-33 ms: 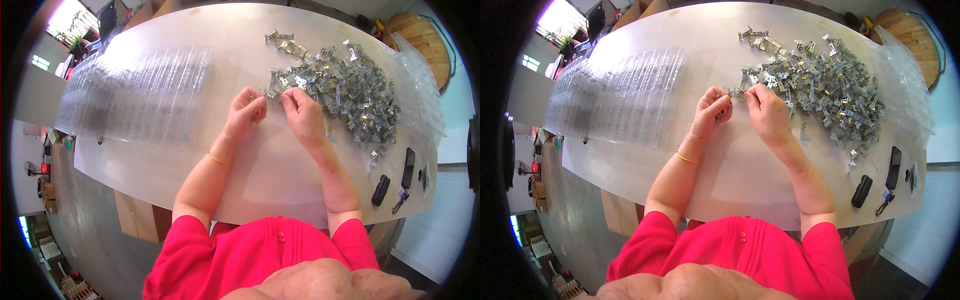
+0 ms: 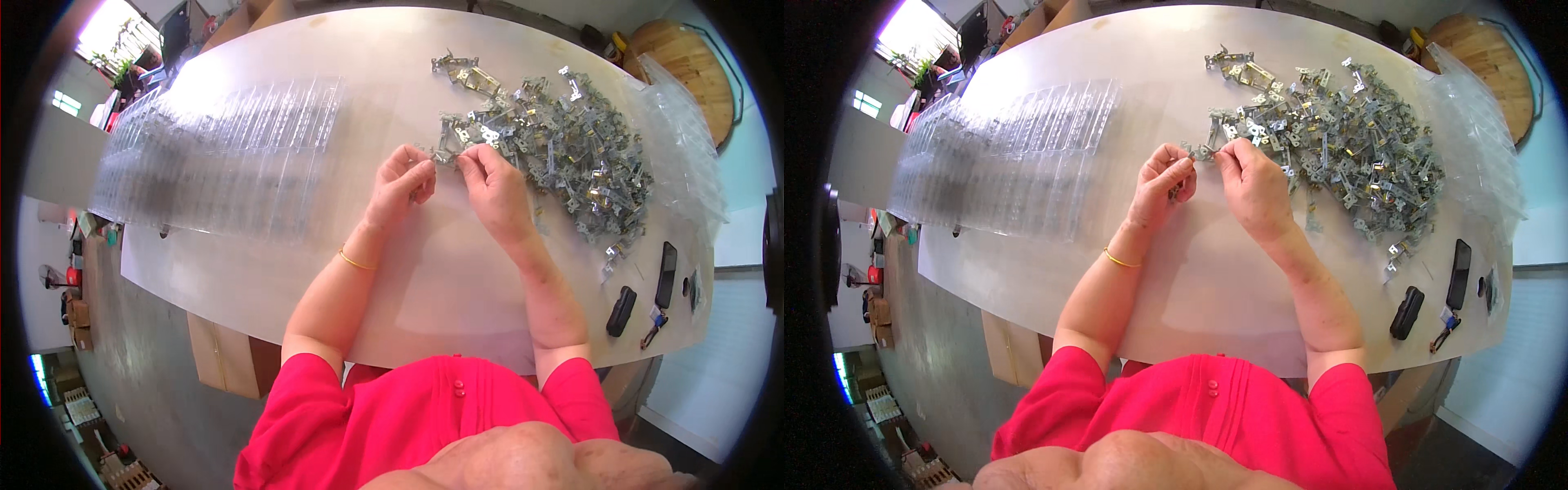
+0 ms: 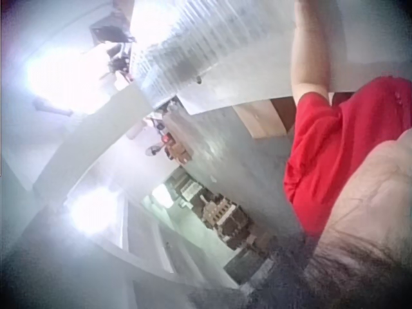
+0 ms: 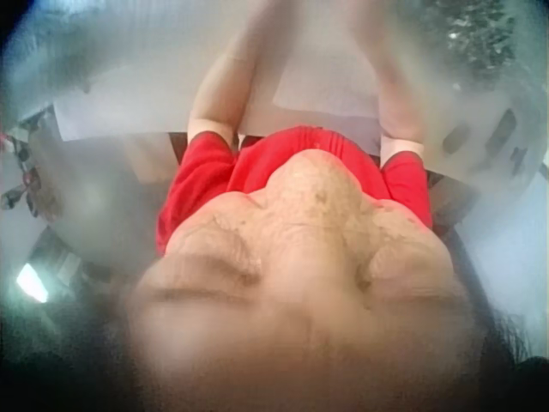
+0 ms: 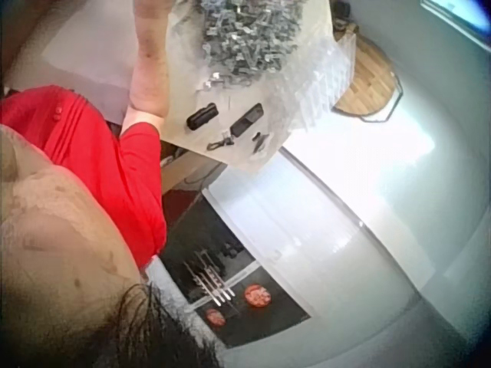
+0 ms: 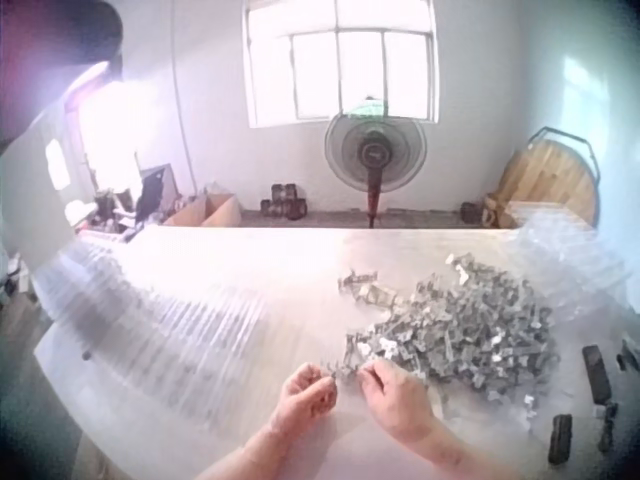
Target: The person picks up a metal bracket and a pin from the table, inserts the pin into the bracket, and places the assembled piece into a slot in a plastic tray.
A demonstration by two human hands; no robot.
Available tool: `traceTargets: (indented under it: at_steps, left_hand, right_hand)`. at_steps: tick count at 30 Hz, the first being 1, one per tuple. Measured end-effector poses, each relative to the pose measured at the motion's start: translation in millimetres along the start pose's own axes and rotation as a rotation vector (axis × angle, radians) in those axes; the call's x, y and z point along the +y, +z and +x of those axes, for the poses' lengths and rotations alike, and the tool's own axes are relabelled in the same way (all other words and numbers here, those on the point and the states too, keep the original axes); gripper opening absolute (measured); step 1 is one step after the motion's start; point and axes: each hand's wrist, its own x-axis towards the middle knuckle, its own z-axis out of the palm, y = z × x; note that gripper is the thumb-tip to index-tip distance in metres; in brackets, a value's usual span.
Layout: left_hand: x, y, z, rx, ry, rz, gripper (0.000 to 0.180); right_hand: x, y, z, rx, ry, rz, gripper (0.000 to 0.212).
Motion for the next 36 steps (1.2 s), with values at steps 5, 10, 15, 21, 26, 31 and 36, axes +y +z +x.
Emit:
traceTargets:
  at_steps: [5, 10, 15, 21, 26, 31, 36]
  left_hand:
    - [2, 2, -2, 0.031, 0.033, -0.003, 0.008]
    - [2, 5, -2, 0.012, -0.020, 0.085, 0.009]
    - [3, 4, -4, -0.053, -0.001, 0.096, 0.011]
    - [2, 6, -6, -0.105, -0.008, 0.069, 0.012]
    - [6, 13, -9, -0.199, -0.130, 0.100, 0.018]
    - [6, 17, -9, -0.202, -0.150, 0.038, 0.016]
    - [4, 5, -5, -0.076, -0.150, -0.160, 0.009]
  right_hand:
    - [-1, -10, 4, -0.204, 0.227, 0.291, 0.015]
    - [6, -18, 10, -0.334, 0.369, 0.487, 0.020]
    - [8, -25, 13, -0.412, 0.432, 0.626, 0.021]
    - [3, -32, 17, -0.497, 0.535, 0.737, 0.017]
    - [7, -33, 17, -0.497, 0.422, 0.509, 0.012]
    - [3, -31, 17, -0.267, 0.256, 0.606, 0.008]
    - [-5, -35, 13, -0.250, -0.190, 0.505, 0.007]
